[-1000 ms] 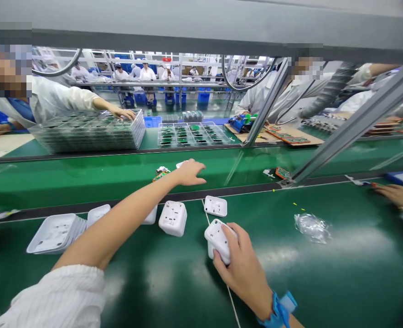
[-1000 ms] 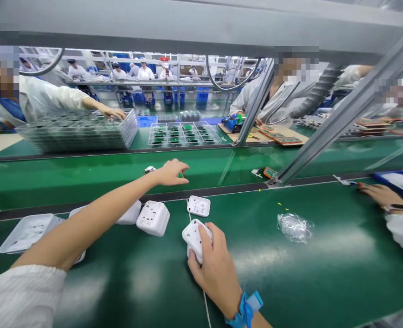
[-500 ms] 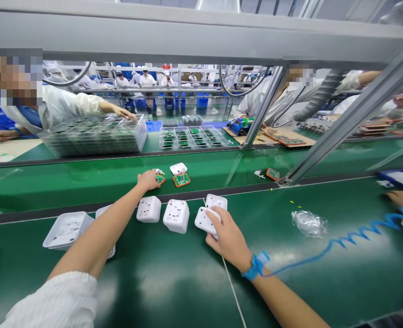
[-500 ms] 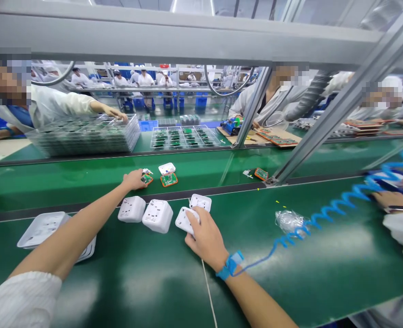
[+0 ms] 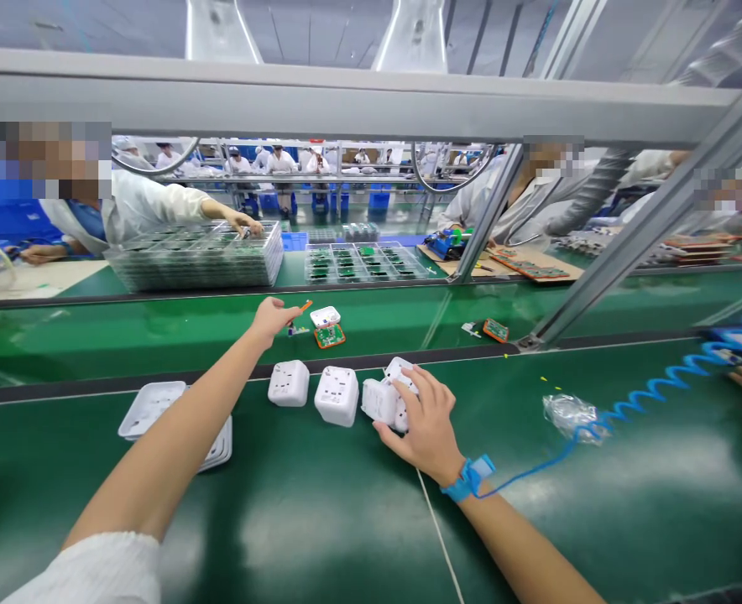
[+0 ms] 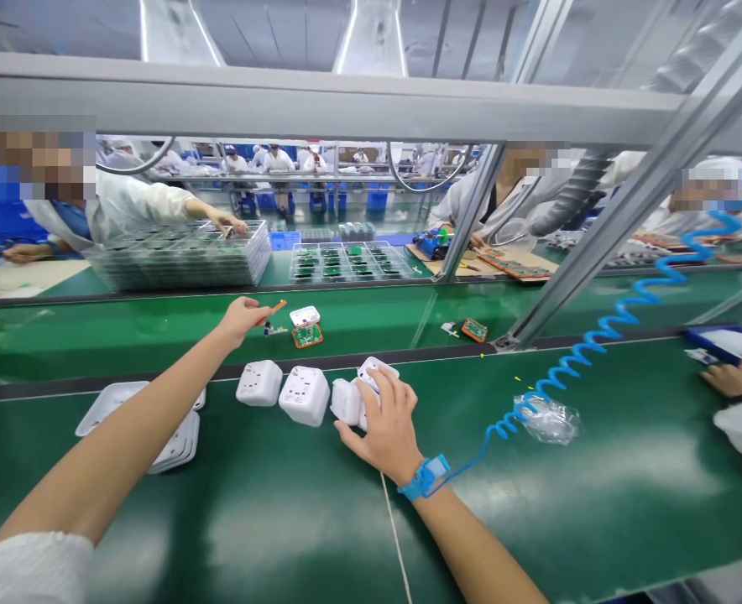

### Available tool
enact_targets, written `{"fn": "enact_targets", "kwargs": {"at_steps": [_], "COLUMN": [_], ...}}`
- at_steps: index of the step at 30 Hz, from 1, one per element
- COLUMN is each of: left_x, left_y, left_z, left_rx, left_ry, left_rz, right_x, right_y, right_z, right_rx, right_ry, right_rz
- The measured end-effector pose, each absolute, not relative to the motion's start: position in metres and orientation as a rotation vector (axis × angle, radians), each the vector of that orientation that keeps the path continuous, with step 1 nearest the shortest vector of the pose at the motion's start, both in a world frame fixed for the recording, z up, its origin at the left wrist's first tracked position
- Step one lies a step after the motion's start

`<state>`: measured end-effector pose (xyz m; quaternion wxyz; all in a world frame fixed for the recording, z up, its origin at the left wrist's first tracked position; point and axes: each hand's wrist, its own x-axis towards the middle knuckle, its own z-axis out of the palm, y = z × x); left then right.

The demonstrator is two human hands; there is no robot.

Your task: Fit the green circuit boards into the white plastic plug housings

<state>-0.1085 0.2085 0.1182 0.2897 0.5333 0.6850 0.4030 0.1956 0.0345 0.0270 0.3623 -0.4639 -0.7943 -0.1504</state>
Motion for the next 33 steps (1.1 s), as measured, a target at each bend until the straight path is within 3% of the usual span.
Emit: {"fn": "enact_targets", "kwargs": {"at_steps": [5, 7, 11, 15, 19, 24, 30, 33], "left_x": [-0.095, -0.084, -0.057, -0.037, -0.042, -0.068, -0.089, -0.093], "left_y": [0.138, 0.095, -0.004, -0.094, -0.15, -0.164, -0.158, -0.156], "left_z": [0.165, 0.175, 0.161, 0.107, 0.055, 0.033, 0.03, 0.026], "left_rx": [1.396, 1.398, 1.501, 1.642, 1.756, 1.993, 2.146, 2.157], "left_ry": [1.511, 1.284, 1.034, 1.088, 1.168, 1.258, 1.259, 1.268], "left_rz": [1.346, 1.504, 1.62, 1.468, 1.267, 0.942, 0.774, 0.697], "right_x": [0.179, 0.169, 0.148, 0.142, 0.147, 0.155, 0.167, 0.168], "right_y": [0.003, -0.013, -0.039, -0.05, -0.05, -0.039, -0.032, -0.033], "right_z": [0.034, 0.034, 0.027, 0.019, 0.014, 0.015, 0.019, 0.017], "right_rx": [-1.105, -1.01, -0.656, -0.57, -0.488, -0.365, -0.426, -0.512], "right_ry": [-2.048, -2.08, -1.885, -1.64, -1.719, -1.905, -2.522, -2.712], "right_rz": [-0.257, 0.121, 1.217, 1.654, 1.744, 1.697, 0.882, 0.656]}}
